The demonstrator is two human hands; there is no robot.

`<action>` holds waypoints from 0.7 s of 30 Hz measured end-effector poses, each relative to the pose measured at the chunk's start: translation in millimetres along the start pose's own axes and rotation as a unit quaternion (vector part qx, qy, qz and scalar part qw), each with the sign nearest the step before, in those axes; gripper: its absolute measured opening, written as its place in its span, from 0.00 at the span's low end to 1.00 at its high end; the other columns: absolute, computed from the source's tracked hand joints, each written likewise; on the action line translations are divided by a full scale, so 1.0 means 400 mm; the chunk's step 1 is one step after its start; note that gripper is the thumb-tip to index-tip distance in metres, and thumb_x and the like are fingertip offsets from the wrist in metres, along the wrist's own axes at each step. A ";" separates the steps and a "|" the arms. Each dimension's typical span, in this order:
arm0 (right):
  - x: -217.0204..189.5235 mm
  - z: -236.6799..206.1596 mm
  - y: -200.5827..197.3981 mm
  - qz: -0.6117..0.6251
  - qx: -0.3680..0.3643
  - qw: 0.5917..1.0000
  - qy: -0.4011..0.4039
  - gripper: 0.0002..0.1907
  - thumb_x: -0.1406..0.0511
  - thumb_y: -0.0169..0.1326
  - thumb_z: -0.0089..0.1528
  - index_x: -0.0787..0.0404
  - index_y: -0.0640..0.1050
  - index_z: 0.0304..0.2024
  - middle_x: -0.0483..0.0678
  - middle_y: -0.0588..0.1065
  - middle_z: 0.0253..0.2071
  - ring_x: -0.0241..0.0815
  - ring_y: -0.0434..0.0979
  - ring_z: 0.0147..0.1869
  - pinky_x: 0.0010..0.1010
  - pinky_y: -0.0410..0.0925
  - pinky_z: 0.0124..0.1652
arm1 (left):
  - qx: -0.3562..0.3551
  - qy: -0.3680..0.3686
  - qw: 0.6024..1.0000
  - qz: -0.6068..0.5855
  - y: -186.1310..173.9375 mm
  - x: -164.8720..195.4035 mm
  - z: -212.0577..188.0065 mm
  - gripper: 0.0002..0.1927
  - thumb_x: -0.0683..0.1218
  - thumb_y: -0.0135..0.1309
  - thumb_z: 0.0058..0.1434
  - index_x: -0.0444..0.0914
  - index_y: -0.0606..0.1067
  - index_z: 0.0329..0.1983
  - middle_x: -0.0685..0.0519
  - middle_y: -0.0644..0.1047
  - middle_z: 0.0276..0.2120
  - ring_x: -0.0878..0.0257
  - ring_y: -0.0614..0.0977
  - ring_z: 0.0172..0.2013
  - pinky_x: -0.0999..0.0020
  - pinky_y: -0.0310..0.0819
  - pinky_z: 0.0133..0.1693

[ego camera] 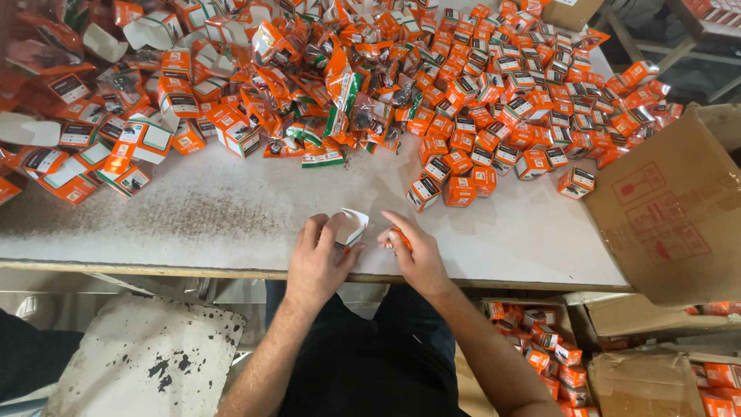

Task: The person picks small plastic-wrapped products from a pile on the table and packs them one at a time into small white paper sleeves, folding the sleeve closed around each item and setting the packed box back on the table.

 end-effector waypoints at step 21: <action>-0.068 0.020 -0.020 -0.195 0.045 0.972 -0.125 0.13 0.70 0.53 0.68 0.61 0.68 0.53 0.58 0.77 0.41 0.60 0.79 0.43 0.42 0.71 0.39 | -0.001 0.116 0.989 -0.096 0.048 0.035 0.013 0.23 0.47 0.67 0.51 0.34 0.69 0.43 0.38 0.79 0.46 0.41 0.81 0.46 0.54 0.77 0.46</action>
Point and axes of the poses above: each hand's wrist, its own z-axis towards the middle knuckle, its own y-axis out of the palm, x = y × z, the point moved 5 cm from there along z, towards the middle knuckle
